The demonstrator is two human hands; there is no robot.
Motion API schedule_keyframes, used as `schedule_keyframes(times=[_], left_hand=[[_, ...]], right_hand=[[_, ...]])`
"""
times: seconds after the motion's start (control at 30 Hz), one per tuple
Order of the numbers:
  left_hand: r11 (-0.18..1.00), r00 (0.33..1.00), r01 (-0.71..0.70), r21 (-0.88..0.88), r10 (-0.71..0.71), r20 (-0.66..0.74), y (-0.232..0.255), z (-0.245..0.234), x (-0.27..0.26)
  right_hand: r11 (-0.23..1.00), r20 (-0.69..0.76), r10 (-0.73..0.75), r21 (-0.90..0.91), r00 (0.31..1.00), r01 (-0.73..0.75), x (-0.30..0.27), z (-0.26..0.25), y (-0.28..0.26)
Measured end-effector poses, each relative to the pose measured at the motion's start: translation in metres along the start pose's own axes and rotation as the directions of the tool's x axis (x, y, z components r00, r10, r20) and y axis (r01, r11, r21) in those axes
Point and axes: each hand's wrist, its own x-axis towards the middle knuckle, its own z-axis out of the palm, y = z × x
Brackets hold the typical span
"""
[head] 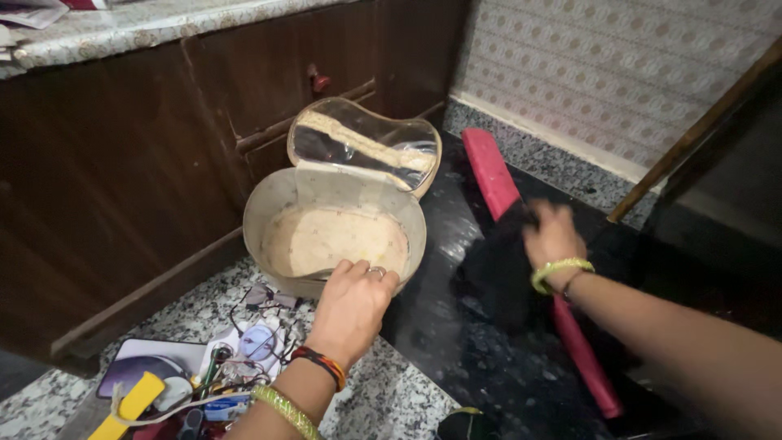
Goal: The person cleans a vanity case, wiping its interior, exterior, and lid with a cloth by hand.
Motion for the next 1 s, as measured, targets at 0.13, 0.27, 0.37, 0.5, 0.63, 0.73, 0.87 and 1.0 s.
schedule_keyframes(times=[0.13,0.27,0.37,0.5,0.63,0.73,0.87,1.0], left_hand=[[1.000,0.999,-0.011,-0.013,0.012,0.040,0.015,0.002,0.000],[0.997,0.995,0.002,-0.074,0.005,0.101,0.034,0.005,-0.007],[0.995,0.985,0.007,-0.103,0.011,0.173,0.043,0.012,-0.016],[0.998,0.989,0.001,-0.061,0.008,0.150,0.054,0.022,-0.017],[0.993,0.987,-0.033,-0.114,0.050,0.154,0.058,0.030,-0.015],[0.986,0.989,-0.074,-0.148,0.092,0.116,0.071,0.041,-0.022],[0.976,0.982,-0.144,-0.163,0.161,0.098,0.079,0.065,-0.018],[0.974,0.959,-0.176,-0.143,0.203,0.196,0.089,0.081,-0.032]], right_hand=[[0.973,-0.242,-0.025,0.216,0.970,0.079,0.038,-0.011,-0.054],[0.888,-0.503,-0.275,0.192,0.819,0.417,0.065,-0.029,-0.067],[0.914,-0.426,-0.195,0.249,0.883,0.321,0.110,-0.029,-0.067],[0.924,-0.439,0.049,0.362,0.897,0.126,0.142,-0.022,-0.056],[0.863,-0.738,-0.113,0.259,0.665,0.434,0.149,-0.060,-0.047],[0.919,-0.513,0.195,0.393,0.836,0.027,0.132,-0.065,-0.054],[0.675,-0.553,0.121,0.654,0.824,0.340,0.138,-0.092,-0.064],[0.704,-0.690,0.222,0.602,0.689,0.377,0.151,-0.114,-0.083]])
